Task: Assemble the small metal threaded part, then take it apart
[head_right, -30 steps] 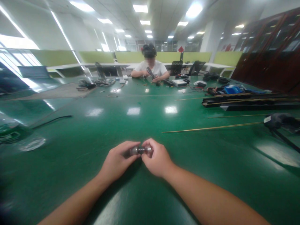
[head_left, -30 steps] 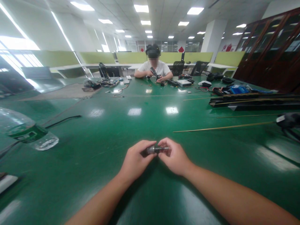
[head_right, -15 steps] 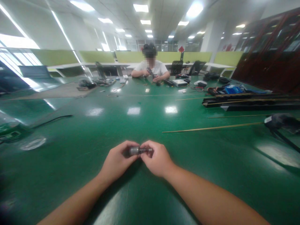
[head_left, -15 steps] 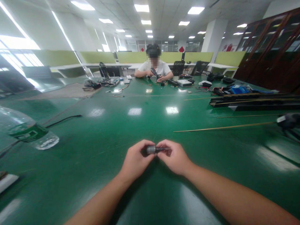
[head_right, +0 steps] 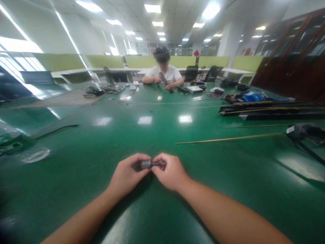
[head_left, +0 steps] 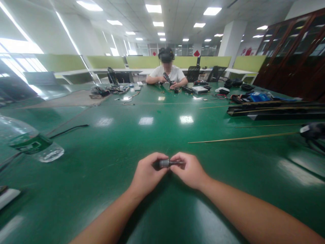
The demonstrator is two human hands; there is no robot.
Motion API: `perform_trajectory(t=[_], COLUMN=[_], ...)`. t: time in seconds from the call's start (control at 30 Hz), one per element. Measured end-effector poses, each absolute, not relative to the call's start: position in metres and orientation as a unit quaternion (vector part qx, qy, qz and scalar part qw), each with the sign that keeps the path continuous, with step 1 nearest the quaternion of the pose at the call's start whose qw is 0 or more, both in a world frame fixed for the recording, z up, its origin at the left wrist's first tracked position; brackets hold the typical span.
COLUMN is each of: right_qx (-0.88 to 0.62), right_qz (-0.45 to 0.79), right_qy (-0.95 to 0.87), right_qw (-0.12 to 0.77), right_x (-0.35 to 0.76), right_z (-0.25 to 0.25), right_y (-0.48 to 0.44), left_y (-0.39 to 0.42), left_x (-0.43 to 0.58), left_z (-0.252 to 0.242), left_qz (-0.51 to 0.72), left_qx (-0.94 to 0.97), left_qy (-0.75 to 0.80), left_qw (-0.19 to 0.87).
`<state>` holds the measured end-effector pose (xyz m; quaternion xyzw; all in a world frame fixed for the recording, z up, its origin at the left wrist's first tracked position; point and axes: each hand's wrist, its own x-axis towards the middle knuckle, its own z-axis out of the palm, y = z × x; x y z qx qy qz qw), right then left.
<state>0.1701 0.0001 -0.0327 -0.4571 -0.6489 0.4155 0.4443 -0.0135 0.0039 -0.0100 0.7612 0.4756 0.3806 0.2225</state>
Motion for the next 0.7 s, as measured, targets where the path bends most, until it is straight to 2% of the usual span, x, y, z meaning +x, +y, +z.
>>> perform_trajectory(t=[0.7], right_qx=[-0.468], right_qz=[0.428], right_qy=[-0.634], right_qw=[0.442], right_x=[0.1703], right_z=[-0.0298], right_y=[0.0008], left_y=[0.0058], left_x=[-0.0152], left_z=[-0.0098], left_qz=[0.388], left_qx=[0.763], left_qy=[0.471], left_qw=[0.215])
